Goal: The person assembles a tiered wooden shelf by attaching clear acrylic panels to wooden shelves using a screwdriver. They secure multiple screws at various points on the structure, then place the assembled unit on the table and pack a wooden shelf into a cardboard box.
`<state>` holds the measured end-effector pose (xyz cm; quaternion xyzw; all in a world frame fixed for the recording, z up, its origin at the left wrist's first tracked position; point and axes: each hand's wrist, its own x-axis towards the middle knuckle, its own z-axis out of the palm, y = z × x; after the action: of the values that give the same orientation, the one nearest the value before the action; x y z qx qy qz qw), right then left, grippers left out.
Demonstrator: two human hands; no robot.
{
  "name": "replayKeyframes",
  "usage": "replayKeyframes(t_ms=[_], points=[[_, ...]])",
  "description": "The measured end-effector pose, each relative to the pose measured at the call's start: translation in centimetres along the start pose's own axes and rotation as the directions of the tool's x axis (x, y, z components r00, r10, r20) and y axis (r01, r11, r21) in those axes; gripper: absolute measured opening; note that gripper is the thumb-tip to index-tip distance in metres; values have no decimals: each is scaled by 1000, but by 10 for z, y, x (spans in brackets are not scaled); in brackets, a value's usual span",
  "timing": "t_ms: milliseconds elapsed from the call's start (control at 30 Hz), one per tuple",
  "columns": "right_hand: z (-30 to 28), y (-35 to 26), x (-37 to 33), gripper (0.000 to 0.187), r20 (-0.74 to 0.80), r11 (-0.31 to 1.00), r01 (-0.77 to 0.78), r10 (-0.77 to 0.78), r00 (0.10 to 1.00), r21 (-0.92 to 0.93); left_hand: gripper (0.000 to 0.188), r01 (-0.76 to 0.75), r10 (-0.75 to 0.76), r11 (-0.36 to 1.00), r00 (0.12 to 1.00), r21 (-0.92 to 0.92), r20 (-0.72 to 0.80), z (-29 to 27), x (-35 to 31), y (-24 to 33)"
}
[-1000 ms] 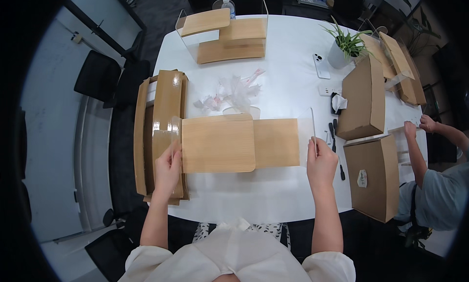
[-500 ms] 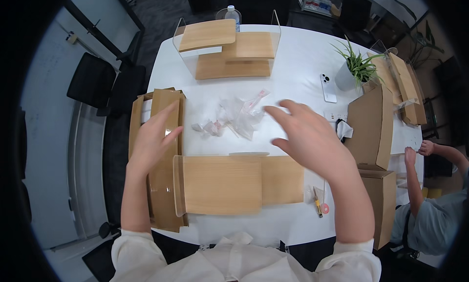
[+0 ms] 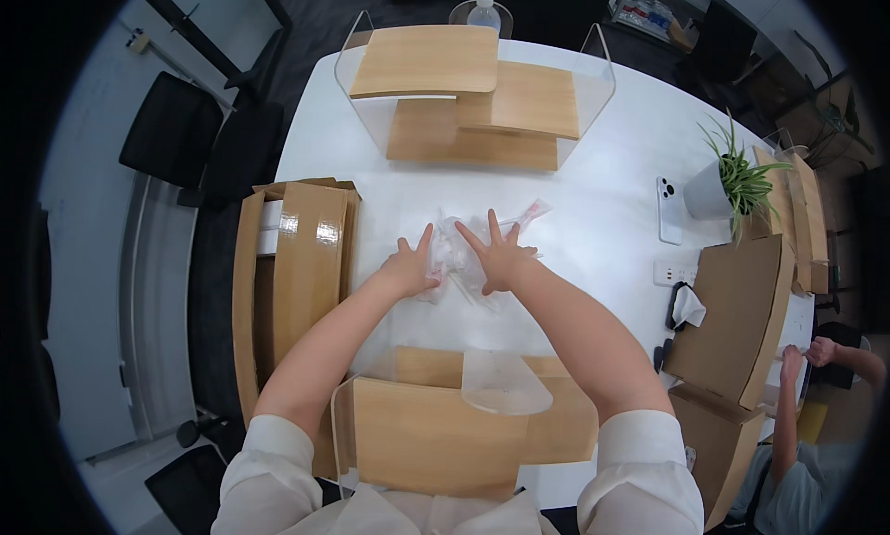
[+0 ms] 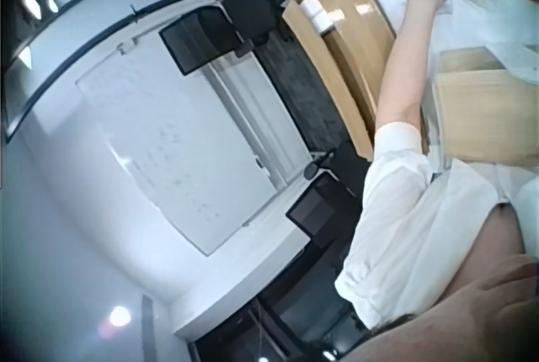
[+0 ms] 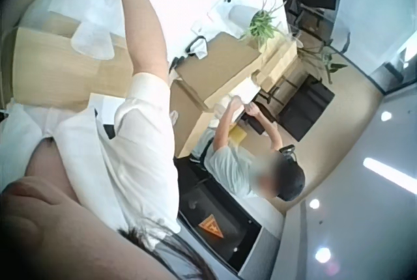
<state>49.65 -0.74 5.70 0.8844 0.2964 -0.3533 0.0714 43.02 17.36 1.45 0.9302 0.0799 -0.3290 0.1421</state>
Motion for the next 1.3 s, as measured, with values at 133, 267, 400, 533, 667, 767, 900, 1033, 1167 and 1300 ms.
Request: replayKeyframes(t_ms=[133,267,400,533,667,767,900,1033,1167,1300], points=[[26,10,27,112,-102,988,152,-147,984,35,120,24,-32,995,996,-93,-82,13,15,9],[35,16,38,79,-125,932,287,-265,956,220,120,-64,36,971,991,-232,-125,14,12,8],[40,12,43,60,-254,858,393,-321,913,330,90,-259,180,854,961,-451,-211,28,18,6],[-6,5,10,55,-386,755,461,-296,874,466,73,-275,74,735,941,-620,-330,-13,-19,6],[-79,-30,-69,84,-396,544,525,-345,851,654,60,-378,5,563,891,-735,-454,-76,-81,0],[-119,-63,-125,94,-644,466,722,-349,681,511,52,-496,-38,356,839,-792,-542,-118,-140,-10],[-140,-115,-180,85,-762,770,627,-334,555,120,46,-531,-59,318,816,-785,-575,-155,-242,-19],[-124,-174,-200,64,-725,608,693,-263,636,387,41,-548,-86,273,805,-791,-587,-135,-304,-47],[-90,-236,-203,45,-657,375,668,-177,733,643,51,-605,-204,40,774,-795,-599,-85,-341,-80],[-70,-273,-192,32,-594,239,596,-88,799,766,50,-751,-360,187,548,-634,-755,-2,-355,-135]])
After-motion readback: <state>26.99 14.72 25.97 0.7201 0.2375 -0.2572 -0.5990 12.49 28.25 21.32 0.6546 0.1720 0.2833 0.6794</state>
